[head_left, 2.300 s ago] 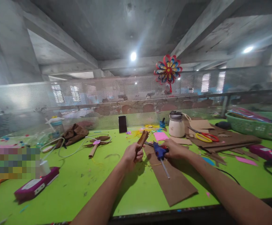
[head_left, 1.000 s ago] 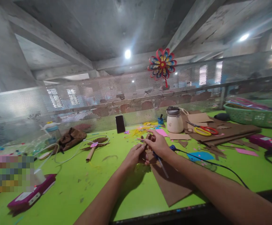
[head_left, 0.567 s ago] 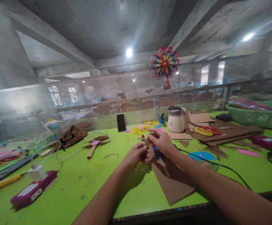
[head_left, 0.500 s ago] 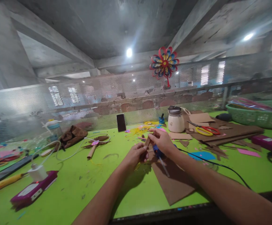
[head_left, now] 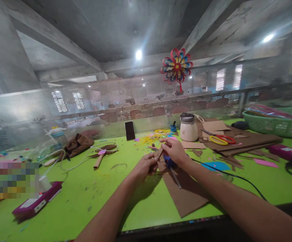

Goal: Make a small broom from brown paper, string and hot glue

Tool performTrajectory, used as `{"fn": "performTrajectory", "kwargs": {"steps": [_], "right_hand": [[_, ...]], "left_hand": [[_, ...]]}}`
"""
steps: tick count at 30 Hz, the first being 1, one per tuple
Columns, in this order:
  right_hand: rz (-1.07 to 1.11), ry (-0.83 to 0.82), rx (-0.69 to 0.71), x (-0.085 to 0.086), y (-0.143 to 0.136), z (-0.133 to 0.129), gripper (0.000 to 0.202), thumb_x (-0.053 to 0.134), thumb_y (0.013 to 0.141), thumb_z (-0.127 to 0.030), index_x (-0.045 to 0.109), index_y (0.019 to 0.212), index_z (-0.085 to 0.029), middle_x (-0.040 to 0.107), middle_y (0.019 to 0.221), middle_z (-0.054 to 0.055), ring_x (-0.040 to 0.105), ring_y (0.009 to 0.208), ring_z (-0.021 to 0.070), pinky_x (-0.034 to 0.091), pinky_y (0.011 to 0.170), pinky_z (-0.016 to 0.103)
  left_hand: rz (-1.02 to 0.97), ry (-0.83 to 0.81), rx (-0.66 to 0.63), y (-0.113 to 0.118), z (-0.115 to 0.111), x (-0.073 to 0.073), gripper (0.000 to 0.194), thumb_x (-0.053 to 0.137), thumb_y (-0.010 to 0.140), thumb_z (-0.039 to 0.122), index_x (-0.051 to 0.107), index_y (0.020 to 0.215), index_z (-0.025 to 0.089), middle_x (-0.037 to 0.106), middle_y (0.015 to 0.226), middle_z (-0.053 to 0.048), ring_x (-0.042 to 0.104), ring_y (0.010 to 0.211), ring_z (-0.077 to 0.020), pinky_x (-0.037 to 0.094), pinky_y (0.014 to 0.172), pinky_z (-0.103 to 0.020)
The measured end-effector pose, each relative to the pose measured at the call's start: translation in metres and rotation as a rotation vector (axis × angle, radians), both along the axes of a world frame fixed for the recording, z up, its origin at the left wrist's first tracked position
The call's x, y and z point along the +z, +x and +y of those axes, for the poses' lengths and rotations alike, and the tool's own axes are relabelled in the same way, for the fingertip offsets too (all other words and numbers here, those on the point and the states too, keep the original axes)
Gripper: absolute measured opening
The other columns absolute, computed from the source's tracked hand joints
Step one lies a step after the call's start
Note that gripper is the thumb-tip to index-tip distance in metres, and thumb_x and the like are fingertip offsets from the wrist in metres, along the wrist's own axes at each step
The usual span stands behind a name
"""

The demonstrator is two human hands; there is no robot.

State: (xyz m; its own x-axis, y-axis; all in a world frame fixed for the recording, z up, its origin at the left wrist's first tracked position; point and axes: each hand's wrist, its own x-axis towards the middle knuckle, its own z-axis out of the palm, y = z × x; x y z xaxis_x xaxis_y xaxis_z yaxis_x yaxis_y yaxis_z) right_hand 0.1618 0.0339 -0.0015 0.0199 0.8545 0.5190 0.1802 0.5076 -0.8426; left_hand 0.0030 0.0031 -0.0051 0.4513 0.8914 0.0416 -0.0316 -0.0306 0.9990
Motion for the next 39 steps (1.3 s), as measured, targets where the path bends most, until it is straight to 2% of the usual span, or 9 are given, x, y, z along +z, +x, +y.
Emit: {"fn": "performTrajectory", "kwargs": {"steps": [5,10,12,16,26,29,33,36,39], "right_hand": [[0.018,-0.022,0.015,-0.003,0.001,0.002,0.023,0.051,0.074,-0.031,0.059,0.088,-0.016,0.054,0.053,-0.002,0.052,0.045,0.0151,0.043,0.047,0.028],[0.039,-0.072,0.035,0.0,-0.003,-0.001,0.031,0.042,0.081,-0.043,0.057,0.085,-0.016,0.056,0.055,0.001,0.056,0.048,0.0164,0.045,0.044,0.028],[0.041,-0.082,0.039,0.001,-0.004,-0.003,0.034,0.046,0.08,-0.045,0.057,0.092,-0.015,0.056,0.056,0.0,0.057,0.049,0.0164,0.047,0.045,0.028],[-0.006,-0.048,0.03,0.001,-0.007,-0.007,0.048,0.06,0.068,-0.032,0.051,0.112,-0.014,0.048,0.057,-0.006,0.053,0.05,0.0135,0.048,0.048,0.026],[0.049,-0.083,0.052,-0.002,-0.007,-0.006,0.048,0.054,0.067,-0.021,0.05,0.115,-0.014,0.048,0.056,-0.007,0.053,0.048,0.0129,0.046,0.051,0.026],[0.047,-0.068,0.04,-0.004,-0.006,-0.004,0.046,0.053,0.067,-0.02,0.051,0.114,-0.015,0.048,0.056,-0.007,0.052,0.049,0.0127,0.045,0.051,0.026],[-0.054,0.023,-0.006,-0.004,-0.001,0.001,0.044,0.051,0.068,-0.018,0.054,0.112,-0.015,0.044,0.053,-0.008,0.048,0.048,0.0117,0.041,0.049,0.024],[-0.099,0.026,0.109,-0.003,0.004,0.002,0.047,0.052,0.069,-0.018,0.052,0.116,-0.015,0.046,0.054,-0.008,0.047,0.048,0.0108,0.041,0.049,0.023],[-0.119,-0.026,0.271,0.001,0.006,-0.002,0.051,0.053,0.07,-0.02,0.049,0.12,-0.015,0.052,0.059,-0.006,0.05,0.049,0.0102,0.043,0.05,0.024]], "left_hand": [[-0.013,-0.009,-0.001,-0.001,0.0,0.001,0.02,0.059,0.073,0.031,0.044,0.074,0.017,0.039,0.049,0.006,0.029,0.041,-0.0051,0.016,0.041,-0.019],[-0.033,-0.038,0.025,-0.001,-0.001,0.004,0.018,0.058,0.072,0.028,0.044,0.074,0.017,0.036,0.048,0.007,0.027,0.041,-0.0046,0.015,0.041,-0.019],[-0.04,-0.04,0.037,-0.001,-0.001,0.005,0.019,0.058,0.072,0.028,0.043,0.073,0.017,0.036,0.048,0.007,0.027,0.041,-0.0045,0.014,0.041,-0.018],[-0.049,-0.037,0.039,-0.001,-0.001,0.004,0.021,0.058,0.072,0.031,0.042,0.071,0.018,0.036,0.048,0.007,0.026,0.04,-0.0046,0.013,0.041,-0.018],[0.033,0.032,0.064,0.0,0.003,0.0,0.014,0.052,0.074,0.028,0.044,0.069,0.018,0.039,0.046,0.006,0.024,0.038,-0.0048,0.014,0.039,-0.019],[0.067,0.055,0.069,-0.001,0.005,-0.002,0.013,0.048,0.075,0.026,0.046,0.066,0.018,0.045,0.047,0.004,0.032,0.038,-0.0061,0.02,0.039,-0.019],[0.059,0.012,-0.031,-0.001,0.005,-0.004,0.016,0.047,0.077,0.029,0.056,0.073,0.015,0.063,0.064,-0.007,0.055,0.051,-0.0134,0.041,0.05,-0.025],[-0.03,-0.001,-0.08,0.0,0.005,-0.004,0.027,0.049,0.08,0.036,0.062,0.082,0.013,0.066,0.08,-0.012,0.062,0.069,-0.0193,0.048,0.068,-0.032],[-0.042,0.0,-0.056,-0.001,0.005,-0.005,0.035,0.058,0.078,0.045,0.065,0.089,0.012,0.066,0.088,-0.012,0.061,0.074,-0.0195,0.047,0.071,-0.032]]}}
